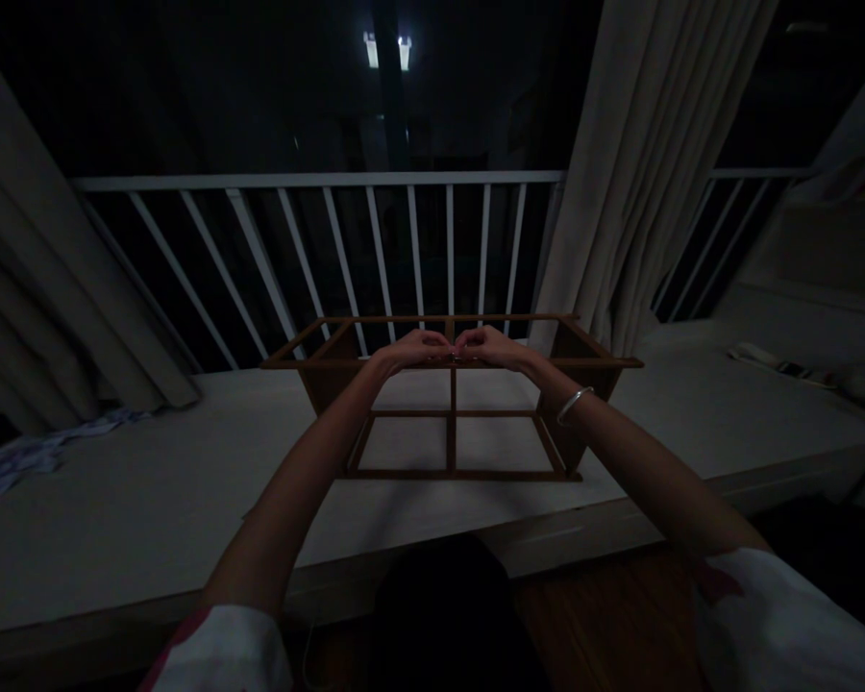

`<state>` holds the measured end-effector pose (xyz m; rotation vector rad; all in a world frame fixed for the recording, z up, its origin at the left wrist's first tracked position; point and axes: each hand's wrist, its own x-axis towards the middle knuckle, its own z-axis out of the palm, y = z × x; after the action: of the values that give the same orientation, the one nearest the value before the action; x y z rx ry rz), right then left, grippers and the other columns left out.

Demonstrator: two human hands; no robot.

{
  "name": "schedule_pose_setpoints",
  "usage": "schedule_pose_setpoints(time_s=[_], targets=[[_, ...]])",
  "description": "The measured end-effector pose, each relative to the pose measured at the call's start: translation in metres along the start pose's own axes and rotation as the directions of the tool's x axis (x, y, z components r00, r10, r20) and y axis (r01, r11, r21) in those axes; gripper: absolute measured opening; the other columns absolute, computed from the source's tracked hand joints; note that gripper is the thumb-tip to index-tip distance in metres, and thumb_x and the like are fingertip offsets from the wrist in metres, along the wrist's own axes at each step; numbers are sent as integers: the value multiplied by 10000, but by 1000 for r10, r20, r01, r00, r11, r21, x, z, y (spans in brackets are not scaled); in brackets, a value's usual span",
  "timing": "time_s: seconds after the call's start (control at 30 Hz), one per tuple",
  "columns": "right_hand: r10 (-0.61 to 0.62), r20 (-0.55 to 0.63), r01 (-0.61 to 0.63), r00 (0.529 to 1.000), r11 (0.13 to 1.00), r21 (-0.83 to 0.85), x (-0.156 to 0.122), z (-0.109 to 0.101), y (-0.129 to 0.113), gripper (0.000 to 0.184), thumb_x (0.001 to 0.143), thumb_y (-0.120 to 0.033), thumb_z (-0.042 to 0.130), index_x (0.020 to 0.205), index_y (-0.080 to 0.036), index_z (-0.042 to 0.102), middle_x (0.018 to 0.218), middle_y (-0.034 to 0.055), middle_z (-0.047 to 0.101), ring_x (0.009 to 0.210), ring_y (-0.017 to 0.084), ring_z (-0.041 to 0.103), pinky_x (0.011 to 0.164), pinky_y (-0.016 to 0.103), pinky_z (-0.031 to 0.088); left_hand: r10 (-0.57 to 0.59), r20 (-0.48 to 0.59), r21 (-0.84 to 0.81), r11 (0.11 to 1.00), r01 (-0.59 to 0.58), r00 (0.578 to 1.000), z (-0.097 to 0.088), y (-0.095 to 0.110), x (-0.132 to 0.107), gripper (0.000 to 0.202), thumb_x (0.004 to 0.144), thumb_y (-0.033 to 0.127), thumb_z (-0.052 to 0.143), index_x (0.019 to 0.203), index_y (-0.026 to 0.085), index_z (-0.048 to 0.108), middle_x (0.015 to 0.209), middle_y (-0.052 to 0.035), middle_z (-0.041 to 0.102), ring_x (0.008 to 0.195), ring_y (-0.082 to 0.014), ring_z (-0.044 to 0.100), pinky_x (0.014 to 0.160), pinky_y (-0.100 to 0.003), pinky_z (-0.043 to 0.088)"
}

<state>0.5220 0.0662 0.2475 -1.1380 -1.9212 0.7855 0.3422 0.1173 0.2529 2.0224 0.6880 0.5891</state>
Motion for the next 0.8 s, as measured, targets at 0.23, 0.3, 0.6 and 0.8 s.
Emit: schedule_pose_setpoints(time_s=[0.23, 0.3, 0.6, 0.8], targets=[[45, -19, -44, 999, 999, 25, 0, 2, 0, 272, 564, -271, 567, 790, -119, 556, 588, -11, 531, 463, 47, 416, 417, 159, 305, 19, -1, 23, 1000, -19, 1000, -1, -1, 2, 355, 548, 396, 574, 783, 131, 555, 681, -12, 536, 583, -76, 455, 492, -186, 298], [33, -31, -32, 999, 999, 26, 0, 2, -1, 262, 564, -252, 569, 793, -126, 554, 593, -13, 532, 475, 50, 426, 433, 161, 320, 19, 4, 11, 1000, -19, 1000, -1, -2, 2, 355, 551, 392, 575, 788, 129, 546, 689, -16, 535, 588, -77, 458, 493, -185, 302], [-60, 24, 58, 998, 993, 99, -1, 2, -6, 149, 584, -241, 565, 670, -119, 573, 943, 47, 531, 772, 117, 493, 696, 248, 373, -1, 27, -86, 996, 3, 1000, 0, -1, 0, 336, 537, 363, 600, 753, 121, 514, 717, -21, 534, 600, -71, 468, 500, -183, 312], [-92, 56, 82, 994, 983, 166, -2, 2, -5, 115, 588, -212, 567, 648, -116, 578, 988, 57, 515, 837, 130, 488, 750, 269, 357, -39, 6, -55, 998, 39, 999, 0, -1, 0, 339, 519, 377, 606, 715, 119, 507, 675, -9, 525, 560, -62, 449, 476, -176, 293]])
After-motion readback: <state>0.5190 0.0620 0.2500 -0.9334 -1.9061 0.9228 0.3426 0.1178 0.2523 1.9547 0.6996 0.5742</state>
